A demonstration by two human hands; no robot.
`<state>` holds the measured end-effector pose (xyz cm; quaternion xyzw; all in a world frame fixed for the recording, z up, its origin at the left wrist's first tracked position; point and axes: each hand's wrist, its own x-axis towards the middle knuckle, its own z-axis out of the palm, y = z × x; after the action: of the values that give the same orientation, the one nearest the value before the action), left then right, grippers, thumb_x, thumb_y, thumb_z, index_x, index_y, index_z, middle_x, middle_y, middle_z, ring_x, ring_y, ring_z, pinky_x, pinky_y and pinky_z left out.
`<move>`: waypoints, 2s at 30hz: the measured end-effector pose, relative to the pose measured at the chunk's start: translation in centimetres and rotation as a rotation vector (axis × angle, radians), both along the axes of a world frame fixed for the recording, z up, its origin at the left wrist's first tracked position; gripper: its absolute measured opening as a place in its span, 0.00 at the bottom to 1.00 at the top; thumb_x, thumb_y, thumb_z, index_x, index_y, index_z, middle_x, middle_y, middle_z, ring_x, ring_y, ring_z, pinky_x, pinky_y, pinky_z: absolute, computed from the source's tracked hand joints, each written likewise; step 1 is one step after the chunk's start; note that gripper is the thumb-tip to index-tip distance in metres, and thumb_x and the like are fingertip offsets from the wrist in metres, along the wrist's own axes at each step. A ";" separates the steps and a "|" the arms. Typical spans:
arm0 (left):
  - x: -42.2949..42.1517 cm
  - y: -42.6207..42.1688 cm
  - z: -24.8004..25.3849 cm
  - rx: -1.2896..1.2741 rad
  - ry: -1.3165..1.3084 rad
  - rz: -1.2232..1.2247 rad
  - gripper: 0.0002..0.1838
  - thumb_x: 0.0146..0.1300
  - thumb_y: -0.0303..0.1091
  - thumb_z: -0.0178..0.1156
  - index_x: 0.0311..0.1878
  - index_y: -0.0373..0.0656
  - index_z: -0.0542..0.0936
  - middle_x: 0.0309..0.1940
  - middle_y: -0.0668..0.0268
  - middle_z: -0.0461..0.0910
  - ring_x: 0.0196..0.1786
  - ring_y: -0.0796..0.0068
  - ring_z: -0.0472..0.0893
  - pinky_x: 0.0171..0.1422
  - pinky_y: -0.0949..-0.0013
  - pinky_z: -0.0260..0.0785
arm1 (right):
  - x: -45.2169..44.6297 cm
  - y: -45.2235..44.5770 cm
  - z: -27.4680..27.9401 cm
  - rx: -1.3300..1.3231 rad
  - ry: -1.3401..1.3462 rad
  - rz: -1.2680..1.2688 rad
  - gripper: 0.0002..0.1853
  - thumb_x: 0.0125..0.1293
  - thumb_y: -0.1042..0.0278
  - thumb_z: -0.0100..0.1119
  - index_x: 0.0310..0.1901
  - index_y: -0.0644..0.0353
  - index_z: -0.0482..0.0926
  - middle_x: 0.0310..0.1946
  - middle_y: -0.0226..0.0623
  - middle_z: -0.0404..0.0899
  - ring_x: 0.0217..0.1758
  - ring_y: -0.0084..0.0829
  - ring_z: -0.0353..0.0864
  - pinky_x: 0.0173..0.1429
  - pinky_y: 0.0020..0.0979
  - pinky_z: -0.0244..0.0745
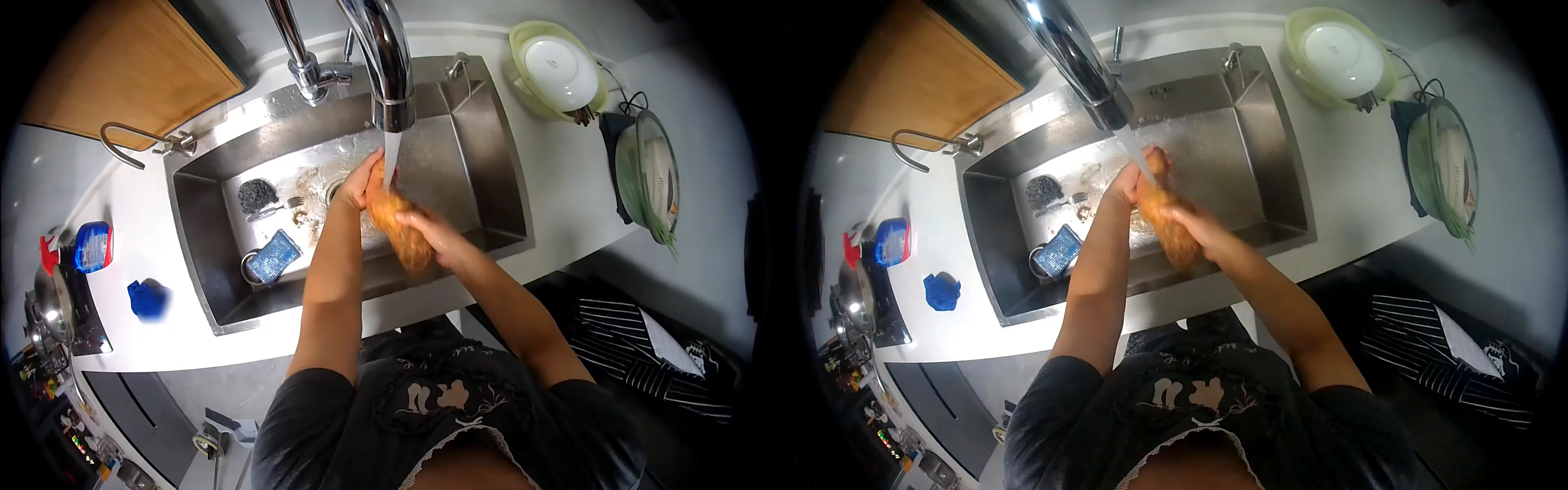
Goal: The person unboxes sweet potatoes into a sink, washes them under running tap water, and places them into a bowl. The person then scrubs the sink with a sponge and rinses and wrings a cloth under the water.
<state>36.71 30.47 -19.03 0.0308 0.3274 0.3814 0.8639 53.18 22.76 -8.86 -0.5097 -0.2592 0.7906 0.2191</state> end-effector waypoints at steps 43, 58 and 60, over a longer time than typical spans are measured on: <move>-0.7 -9.1 3.5 -0.029 0.558 0.123 0.40 0.53 0.47 0.62 0.62 0.33 0.55 0.48 0.53 0.71 0.46 0.67 0.75 0.47 0.68 0.70 | -8.8 10.0 -18.6 0.376 -0.653 -0.002 0.25 0.51 0.50 0.60 0.43 0.62 0.74 0.39 0.45 0.77 0.38 0.40 0.78 0.44 0.35 0.72; -0.9 -2.9 6.3 0.981 1.167 -1.017 0.41 0.39 0.45 0.65 0.61 0.56 0.63 0.53 0.58 0.71 0.56 0.62 0.71 0.59 0.67 0.61 | 4.2 9.5 -7.4 0.136 -0.494 0.977 0.35 0.53 0.44 0.58 0.56 0.60 0.66 0.47 0.45 0.74 0.49 0.36 0.75 0.52 0.34 0.69; 0.1 -2.2 10.2 1.008 1.311 -1.213 0.40 0.39 0.42 0.64 0.62 0.62 0.62 0.58 0.62 0.67 0.58 0.58 0.69 0.60 0.64 0.59 | 4.4 9.6 -5.1 -0.182 -0.177 0.920 0.41 0.50 0.53 0.66 0.61 0.61 0.57 0.51 0.41 0.71 0.52 0.35 0.73 0.54 0.35 0.69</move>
<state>36.84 28.29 -8.79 0.7529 0.4663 -0.1183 0.4492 57.55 32.38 -13.95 -0.4245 -0.4054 0.7786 -0.2221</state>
